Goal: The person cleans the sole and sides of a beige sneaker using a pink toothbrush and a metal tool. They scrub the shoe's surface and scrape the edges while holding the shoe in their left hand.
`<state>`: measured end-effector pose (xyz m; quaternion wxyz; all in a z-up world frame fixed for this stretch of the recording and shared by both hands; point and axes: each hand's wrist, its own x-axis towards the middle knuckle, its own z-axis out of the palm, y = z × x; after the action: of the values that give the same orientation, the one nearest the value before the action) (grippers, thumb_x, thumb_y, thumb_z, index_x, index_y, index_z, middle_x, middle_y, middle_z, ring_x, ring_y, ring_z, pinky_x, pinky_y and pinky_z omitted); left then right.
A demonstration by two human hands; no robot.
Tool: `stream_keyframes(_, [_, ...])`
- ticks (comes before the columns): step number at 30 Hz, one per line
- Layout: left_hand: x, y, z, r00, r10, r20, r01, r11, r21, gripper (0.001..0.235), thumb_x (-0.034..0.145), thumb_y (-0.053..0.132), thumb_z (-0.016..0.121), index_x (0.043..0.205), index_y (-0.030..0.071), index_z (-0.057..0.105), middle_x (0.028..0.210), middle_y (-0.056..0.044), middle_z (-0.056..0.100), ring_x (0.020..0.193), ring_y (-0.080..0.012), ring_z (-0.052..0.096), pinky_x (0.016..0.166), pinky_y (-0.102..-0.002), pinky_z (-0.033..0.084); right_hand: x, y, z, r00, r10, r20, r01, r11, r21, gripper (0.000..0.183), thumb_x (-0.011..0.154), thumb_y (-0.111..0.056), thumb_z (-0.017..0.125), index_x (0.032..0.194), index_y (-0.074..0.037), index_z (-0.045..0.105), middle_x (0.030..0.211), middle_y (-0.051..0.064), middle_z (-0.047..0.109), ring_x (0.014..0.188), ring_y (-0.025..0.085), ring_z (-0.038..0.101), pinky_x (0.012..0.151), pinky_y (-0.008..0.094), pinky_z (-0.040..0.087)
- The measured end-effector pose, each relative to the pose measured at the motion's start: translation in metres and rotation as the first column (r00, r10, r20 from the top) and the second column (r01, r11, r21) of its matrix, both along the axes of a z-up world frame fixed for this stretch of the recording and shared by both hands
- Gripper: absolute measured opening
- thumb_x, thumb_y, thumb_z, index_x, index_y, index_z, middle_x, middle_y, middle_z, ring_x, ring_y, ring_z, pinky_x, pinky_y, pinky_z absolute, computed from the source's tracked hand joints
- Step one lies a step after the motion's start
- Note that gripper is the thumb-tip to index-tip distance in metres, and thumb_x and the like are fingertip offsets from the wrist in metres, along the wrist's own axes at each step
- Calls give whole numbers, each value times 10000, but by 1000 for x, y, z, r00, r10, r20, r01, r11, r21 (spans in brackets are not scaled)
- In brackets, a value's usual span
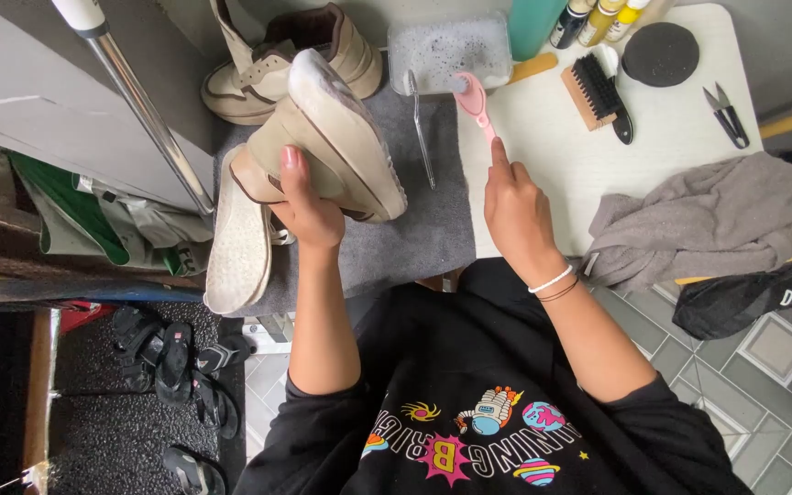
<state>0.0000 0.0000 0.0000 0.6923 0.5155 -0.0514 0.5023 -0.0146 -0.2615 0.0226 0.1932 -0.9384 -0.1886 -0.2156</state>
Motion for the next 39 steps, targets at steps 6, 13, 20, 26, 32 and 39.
stream_keyframes(6, [-18,-8,51,980,-161,-115,165,986,32,314,1090,239,585,1344,55,561,1206,-81,639,1125,-124,557,1081,-441,458,-6,-16,16,998,-32,-49,32,999,13,341,1055,-40,548,1361,69,653,689,126,602,530,267,670,431,364,538])
stream_keyframes(13, [-19,3,52,967,-182,-177,192,981,39,390,1092,309,603,1383,63,521,1257,-71,629,1146,-119,553,1101,-455,441,-11,-37,41,981,-28,-194,61,984,169,317,1030,-15,557,1283,66,730,729,220,682,614,345,703,500,404,533])
stream_keyframes(20, [-20,5,63,958,-199,-205,219,973,78,375,1047,243,686,1355,85,543,1131,-44,658,1069,-102,587,1013,-402,495,-11,-44,49,827,316,-465,156,665,730,336,1054,-66,462,1303,-101,685,520,14,380,450,91,354,407,230,368])
stream_keyframes(26, [-18,9,73,935,-241,-261,228,970,-80,511,1005,374,740,1350,71,516,1138,-89,660,1046,-137,597,1001,-443,502,-25,-30,61,864,457,-213,-102,573,814,319,1052,5,468,1319,12,642,483,30,379,432,69,335,420,217,335])
stream_keyframes(32, [-15,12,82,878,-310,-366,215,936,-277,762,896,468,832,1386,43,431,1119,-162,618,1021,-208,636,1002,-474,518,-24,-5,75,893,440,96,-387,640,663,288,1019,61,585,1287,78,690,779,147,590,773,181,542,680,321,479])
stream_keyframes(39, [16,22,76,855,-401,-330,288,894,-343,586,870,458,813,1221,104,505,930,-113,611,841,-198,664,807,-414,594,-22,10,80,841,503,201,-516,630,581,292,981,103,603,1246,78,724,998,249,765,871,307,758,727,379,599])
